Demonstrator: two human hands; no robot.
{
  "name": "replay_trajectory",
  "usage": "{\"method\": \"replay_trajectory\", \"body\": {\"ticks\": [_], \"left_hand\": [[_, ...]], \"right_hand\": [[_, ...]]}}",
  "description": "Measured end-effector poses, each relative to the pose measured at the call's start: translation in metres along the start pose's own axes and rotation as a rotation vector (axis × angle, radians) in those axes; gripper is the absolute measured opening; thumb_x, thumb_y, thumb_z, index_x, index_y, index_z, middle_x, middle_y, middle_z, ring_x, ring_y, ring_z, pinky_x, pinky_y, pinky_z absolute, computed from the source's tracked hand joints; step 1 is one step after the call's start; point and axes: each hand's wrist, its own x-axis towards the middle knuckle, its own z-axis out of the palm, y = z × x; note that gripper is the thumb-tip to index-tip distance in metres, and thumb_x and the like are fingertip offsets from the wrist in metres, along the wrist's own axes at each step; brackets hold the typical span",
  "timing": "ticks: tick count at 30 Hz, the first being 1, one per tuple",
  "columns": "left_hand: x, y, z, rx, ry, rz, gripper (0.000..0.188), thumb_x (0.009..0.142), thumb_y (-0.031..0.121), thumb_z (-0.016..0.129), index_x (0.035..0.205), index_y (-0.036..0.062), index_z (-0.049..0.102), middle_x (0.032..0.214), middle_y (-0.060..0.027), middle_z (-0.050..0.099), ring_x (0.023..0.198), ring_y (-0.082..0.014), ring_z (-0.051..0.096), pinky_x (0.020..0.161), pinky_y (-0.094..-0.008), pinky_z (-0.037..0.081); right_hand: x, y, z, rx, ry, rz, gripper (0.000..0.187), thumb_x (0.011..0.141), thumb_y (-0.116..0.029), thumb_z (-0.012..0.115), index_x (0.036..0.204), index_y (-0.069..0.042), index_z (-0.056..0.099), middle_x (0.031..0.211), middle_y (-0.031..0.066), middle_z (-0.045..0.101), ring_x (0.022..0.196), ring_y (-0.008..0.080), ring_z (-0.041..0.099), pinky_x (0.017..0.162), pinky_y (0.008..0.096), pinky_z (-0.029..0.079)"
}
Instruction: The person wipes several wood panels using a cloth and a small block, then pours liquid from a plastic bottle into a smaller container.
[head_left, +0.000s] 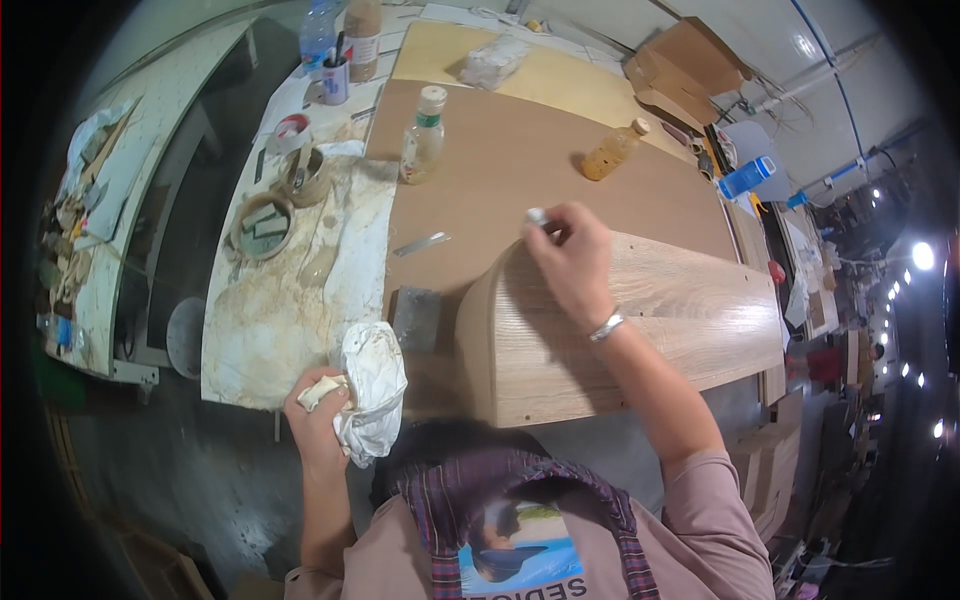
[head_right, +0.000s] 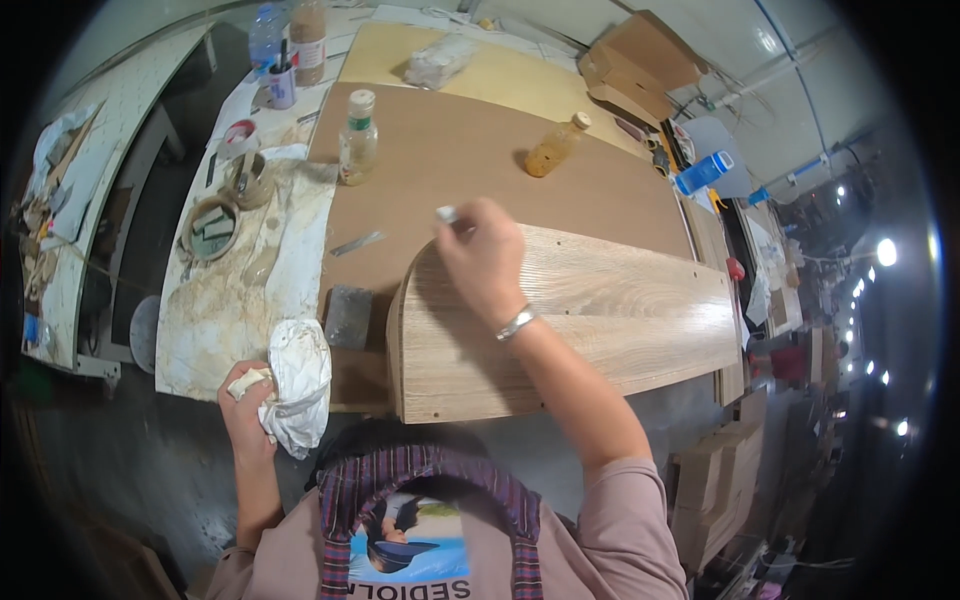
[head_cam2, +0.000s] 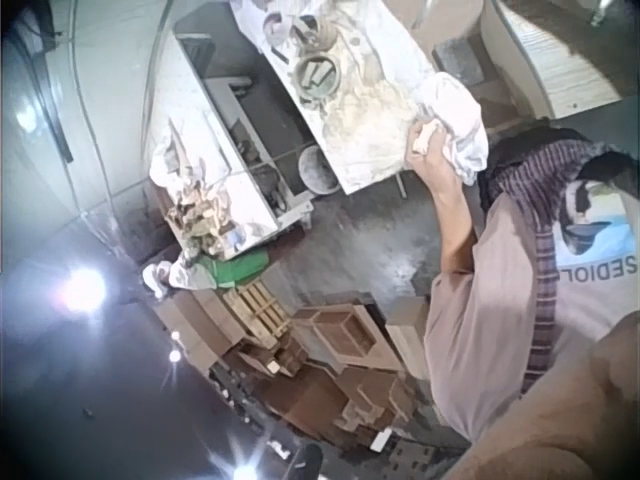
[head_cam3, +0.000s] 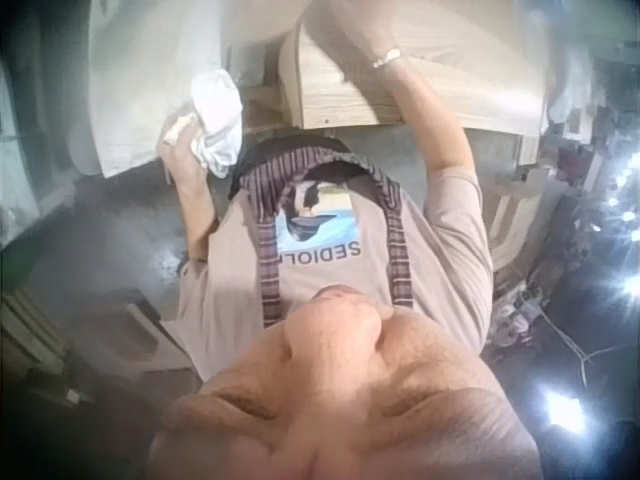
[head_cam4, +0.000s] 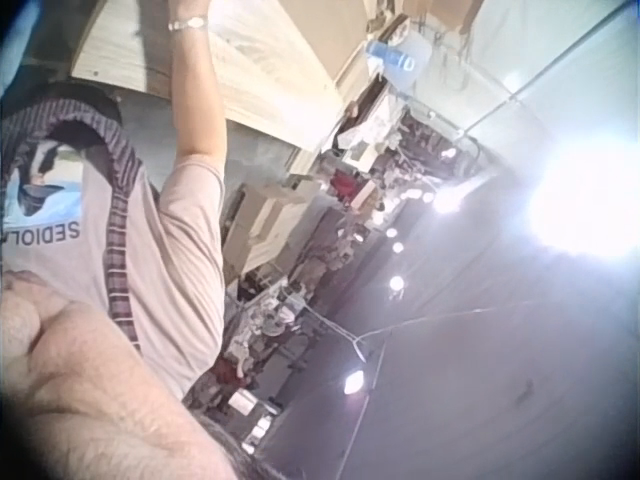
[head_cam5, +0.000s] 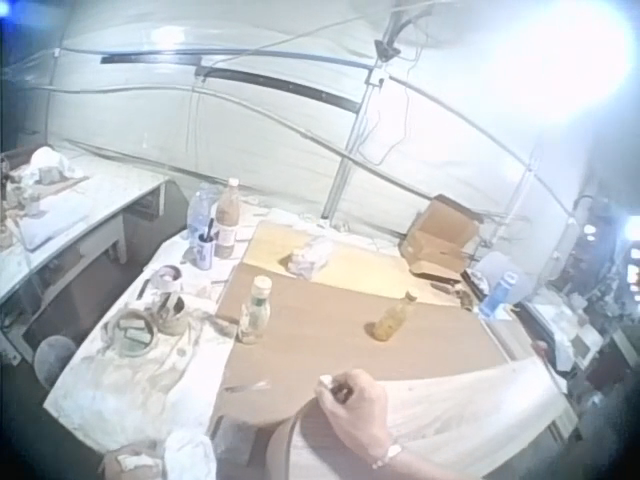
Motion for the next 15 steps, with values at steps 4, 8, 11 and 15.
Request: {"method": "replay_trajectory", "body": {"ticks": [4, 8, 11, 15], "left_hand": [[0.004, 0.002, 0.0, -0.004, -0.036, 0.001, 0.019, 0.079, 0.001, 0.061, 0.097, -0.0039, 0.065, 0.084, -0.0055, 0.064, 0.073, -0.0117, 0.06, 0.068, -0.0247, 0.048], [0.008, 0.004, 0.001, 0.002, -0.043, 0.016, 0.018, 0.079, 0.0, 0.061, 0.096, -0.004, 0.064, 0.084, -0.0058, 0.064, 0.073, -0.0122, 0.06, 0.068, -0.0249, 0.048], [0.012, 0.002, 0.003, 0.014, -0.026, 0.021, 0.018, 0.079, 0.0, 0.06, 0.096, -0.004, 0.064, 0.084, -0.0059, 0.064, 0.073, -0.0123, 0.06, 0.068, -0.025, 0.048], [0.015, 0.004, 0.006, 0.032, -0.05, 0.006, 0.017, 0.077, 0.001, 0.061, 0.094, -0.0035, 0.063, 0.084, -0.0064, 0.063, 0.075, -0.0133, 0.061, 0.069, -0.0259, 0.049]], "right_hand": [[0.008, 0.024, -0.001, -0.119, 0.072, 0.007, 0.018, 0.08, -0.015, 0.078, 0.081, -0.002, 0.066, 0.076, 0.0144, 0.067, 0.068, 0.0325, 0.066, 0.065, 0.0408, 0.053], [0.029, 0.08, -0.045, -0.39, 0.169, 0.138, 0.019, 0.082, -0.018, 0.075, 0.081, -0.001, 0.066, 0.078, 0.0176, 0.067, 0.073, 0.0345, 0.066, 0.069, 0.0416, 0.053], [0.026, 0.062, -0.047, -0.22, 0.203, 0.287, 0.021, 0.081, -0.019, 0.075, 0.081, 0.0, 0.066, 0.079, 0.0185, 0.067, 0.075, 0.0351, 0.067, 0.07, 0.0427, 0.053], [0.011, 0.036, -0.031, -0.183, 0.145, 0.134, 0.023, 0.081, -0.02, 0.075, 0.081, 0.0, 0.065, 0.079, 0.018, 0.068, 0.077, 0.0354, 0.068, 0.072, 0.0447, 0.053]]}}
